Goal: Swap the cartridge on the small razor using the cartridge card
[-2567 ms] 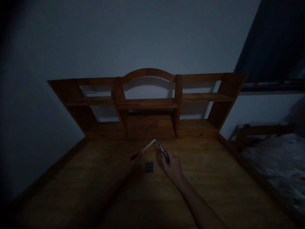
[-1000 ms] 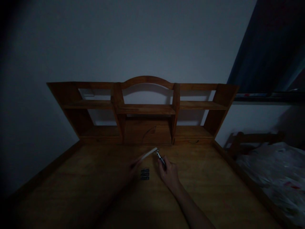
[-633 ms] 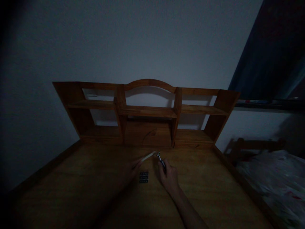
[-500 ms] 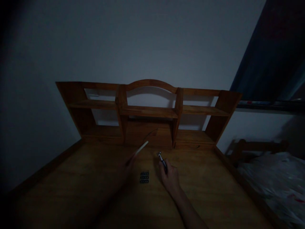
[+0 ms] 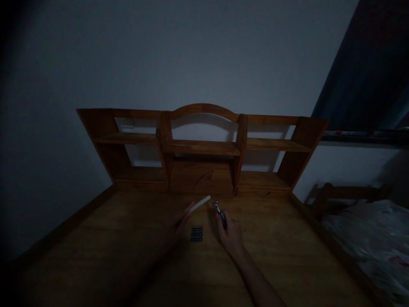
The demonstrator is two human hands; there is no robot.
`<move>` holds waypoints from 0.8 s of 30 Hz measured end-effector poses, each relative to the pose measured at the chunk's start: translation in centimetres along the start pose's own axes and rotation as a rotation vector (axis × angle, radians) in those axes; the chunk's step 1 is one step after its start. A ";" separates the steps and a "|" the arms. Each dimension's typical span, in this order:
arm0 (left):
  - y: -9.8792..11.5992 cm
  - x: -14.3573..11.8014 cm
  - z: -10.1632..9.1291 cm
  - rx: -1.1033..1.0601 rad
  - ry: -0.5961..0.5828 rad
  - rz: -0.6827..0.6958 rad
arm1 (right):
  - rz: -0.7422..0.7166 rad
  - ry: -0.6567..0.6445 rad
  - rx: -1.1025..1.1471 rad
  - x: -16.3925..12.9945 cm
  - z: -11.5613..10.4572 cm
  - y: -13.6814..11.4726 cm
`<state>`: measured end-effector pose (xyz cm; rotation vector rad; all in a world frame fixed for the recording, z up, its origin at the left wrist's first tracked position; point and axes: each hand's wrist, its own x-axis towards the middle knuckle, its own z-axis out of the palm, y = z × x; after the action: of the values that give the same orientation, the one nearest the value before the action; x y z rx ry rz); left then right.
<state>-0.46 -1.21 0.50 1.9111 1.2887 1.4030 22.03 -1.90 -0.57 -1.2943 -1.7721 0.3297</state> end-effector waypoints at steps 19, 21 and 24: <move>-0.1 -0.1 0.0 0.040 0.055 -0.023 | -0.014 0.030 -0.012 0.0 -0.1 -0.4; 0.0 0.0 -0.1 0.045 -0.003 -0.011 | -0.021 0.024 -0.007 -0.1 -0.1 -0.5; -0.3 0.0 0.0 0.044 -0.134 -0.045 | -0.015 0.000 0.004 -0.2 -0.1 -0.6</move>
<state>-0.56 -1.05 0.31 1.9564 1.2994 1.2130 21.75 -2.34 -0.18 -1.2775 -1.7792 0.3247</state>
